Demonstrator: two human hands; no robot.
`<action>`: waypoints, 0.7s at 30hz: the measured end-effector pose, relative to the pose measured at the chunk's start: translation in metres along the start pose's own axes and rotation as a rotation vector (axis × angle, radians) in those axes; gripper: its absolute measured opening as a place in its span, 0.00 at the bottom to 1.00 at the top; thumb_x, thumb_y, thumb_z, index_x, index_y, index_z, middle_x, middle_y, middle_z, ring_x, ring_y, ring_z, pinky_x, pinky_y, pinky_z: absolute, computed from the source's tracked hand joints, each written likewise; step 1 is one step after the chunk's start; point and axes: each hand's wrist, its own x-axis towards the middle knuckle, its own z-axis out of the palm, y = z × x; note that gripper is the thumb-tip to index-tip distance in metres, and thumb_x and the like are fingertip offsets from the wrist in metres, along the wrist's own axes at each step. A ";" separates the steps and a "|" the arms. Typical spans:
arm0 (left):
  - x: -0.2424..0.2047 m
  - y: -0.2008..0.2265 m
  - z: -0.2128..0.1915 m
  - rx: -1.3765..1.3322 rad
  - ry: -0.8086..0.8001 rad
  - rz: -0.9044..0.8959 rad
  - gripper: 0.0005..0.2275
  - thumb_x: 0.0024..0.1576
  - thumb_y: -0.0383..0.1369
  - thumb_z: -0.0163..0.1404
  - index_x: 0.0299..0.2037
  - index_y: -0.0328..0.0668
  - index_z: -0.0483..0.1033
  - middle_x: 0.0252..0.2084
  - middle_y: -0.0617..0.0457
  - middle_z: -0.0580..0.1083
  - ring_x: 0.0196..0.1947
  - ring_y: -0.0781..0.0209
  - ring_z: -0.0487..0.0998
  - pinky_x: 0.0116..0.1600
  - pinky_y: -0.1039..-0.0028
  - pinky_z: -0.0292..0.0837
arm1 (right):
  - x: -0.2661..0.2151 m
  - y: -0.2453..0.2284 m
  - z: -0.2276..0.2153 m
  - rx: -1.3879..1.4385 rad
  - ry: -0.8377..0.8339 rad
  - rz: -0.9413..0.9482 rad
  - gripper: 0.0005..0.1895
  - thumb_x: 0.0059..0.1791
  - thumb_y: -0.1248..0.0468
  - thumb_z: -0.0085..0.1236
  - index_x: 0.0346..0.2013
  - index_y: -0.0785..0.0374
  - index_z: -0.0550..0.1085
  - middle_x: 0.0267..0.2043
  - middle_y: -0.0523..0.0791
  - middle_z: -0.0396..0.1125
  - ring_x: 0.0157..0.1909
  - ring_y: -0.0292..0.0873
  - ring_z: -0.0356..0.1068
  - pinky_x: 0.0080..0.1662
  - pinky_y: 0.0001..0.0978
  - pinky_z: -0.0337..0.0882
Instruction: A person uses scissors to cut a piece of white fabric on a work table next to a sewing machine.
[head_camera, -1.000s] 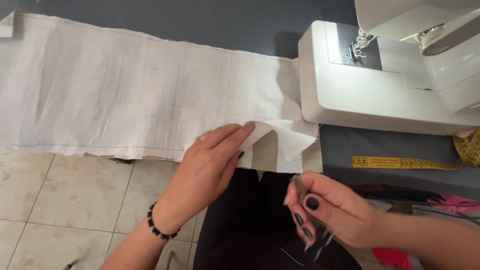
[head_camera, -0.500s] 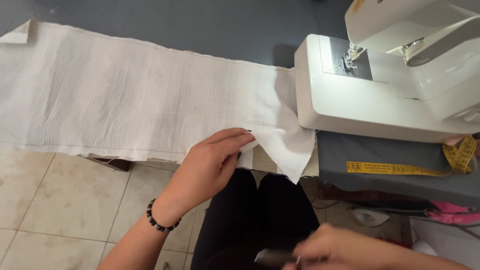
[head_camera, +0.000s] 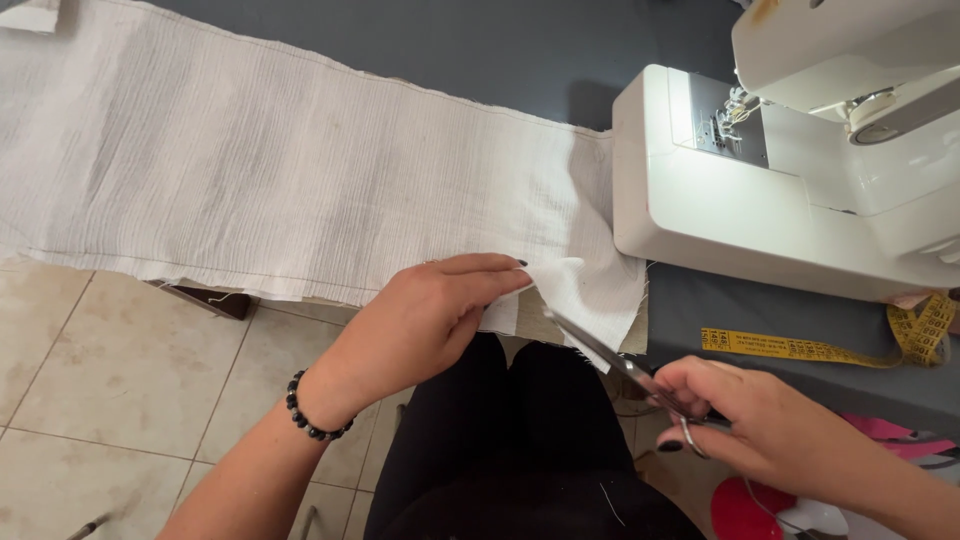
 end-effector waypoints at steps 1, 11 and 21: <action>0.000 0.002 -0.001 0.015 -0.007 0.015 0.20 0.58 0.17 0.42 0.59 0.37 0.74 0.61 0.45 0.75 0.59 0.49 0.77 0.60 0.65 0.75 | 0.003 0.007 0.005 -0.108 0.103 -0.050 0.20 0.42 0.44 0.72 0.44 0.42 0.76 0.35 0.28 0.77 0.33 0.27 0.77 0.39 0.21 0.77; -0.002 0.004 -0.005 0.012 -0.050 0.050 0.29 0.49 0.11 0.38 0.61 0.42 0.75 0.60 0.44 0.76 0.58 0.47 0.78 0.61 0.66 0.74 | 0.032 -0.007 0.001 -0.862 0.030 -0.247 0.42 0.43 0.15 0.57 0.38 0.48 0.65 0.30 0.34 0.68 0.23 0.45 0.69 0.43 0.37 0.68; -0.001 0.001 -0.002 0.012 -0.072 0.096 0.30 0.49 0.10 0.38 0.61 0.42 0.74 0.61 0.45 0.76 0.58 0.47 0.78 0.59 0.64 0.76 | 0.055 -0.001 -0.006 -0.899 0.182 -0.344 0.34 0.46 0.24 0.56 0.30 0.50 0.64 0.22 0.34 0.62 0.18 0.42 0.64 0.36 0.33 0.68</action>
